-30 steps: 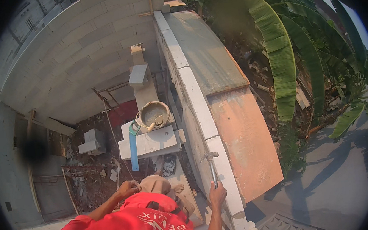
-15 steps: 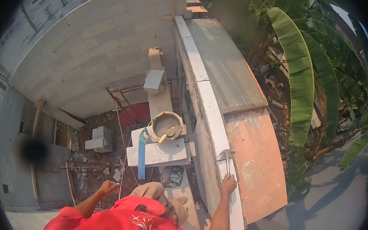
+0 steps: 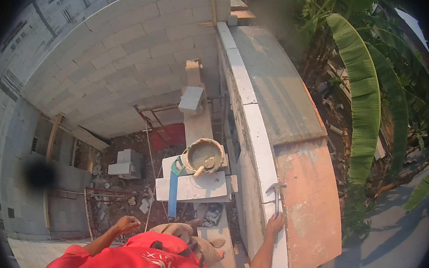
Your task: The person applies mortar to a wall using a trowel, places white tiles, and taps them into position with a hammer. They also use a string line to align the tiles and adjust wooden supports.
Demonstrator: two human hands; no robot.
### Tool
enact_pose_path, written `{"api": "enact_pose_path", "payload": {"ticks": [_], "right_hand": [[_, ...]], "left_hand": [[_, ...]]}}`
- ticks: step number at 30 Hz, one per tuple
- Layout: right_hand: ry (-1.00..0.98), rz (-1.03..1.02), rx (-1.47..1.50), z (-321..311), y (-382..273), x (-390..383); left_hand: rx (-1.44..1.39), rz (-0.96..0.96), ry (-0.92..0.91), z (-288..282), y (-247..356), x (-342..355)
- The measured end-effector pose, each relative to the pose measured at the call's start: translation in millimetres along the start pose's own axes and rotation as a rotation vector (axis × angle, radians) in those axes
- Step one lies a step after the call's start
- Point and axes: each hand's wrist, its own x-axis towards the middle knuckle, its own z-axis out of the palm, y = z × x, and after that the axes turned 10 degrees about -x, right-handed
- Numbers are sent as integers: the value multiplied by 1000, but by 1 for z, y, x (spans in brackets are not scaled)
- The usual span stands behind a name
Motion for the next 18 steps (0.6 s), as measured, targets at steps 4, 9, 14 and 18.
{"api": "enact_pose_path", "payload": {"ticks": [4,9,14,18], "right_hand": [[42,-70,-12,-4,0,2],[-88,48,-11,-27,-11,1],[72,134,172,-63,-13,-33],[-23,153,223,-89,-10,-118]], "left_hand": [[31,205,-82,13,76,5],[88,364,-176,34,201,-12],[-103,757,-354,71,335,-68],[-554,1200,-779,109,408,-144]]}}
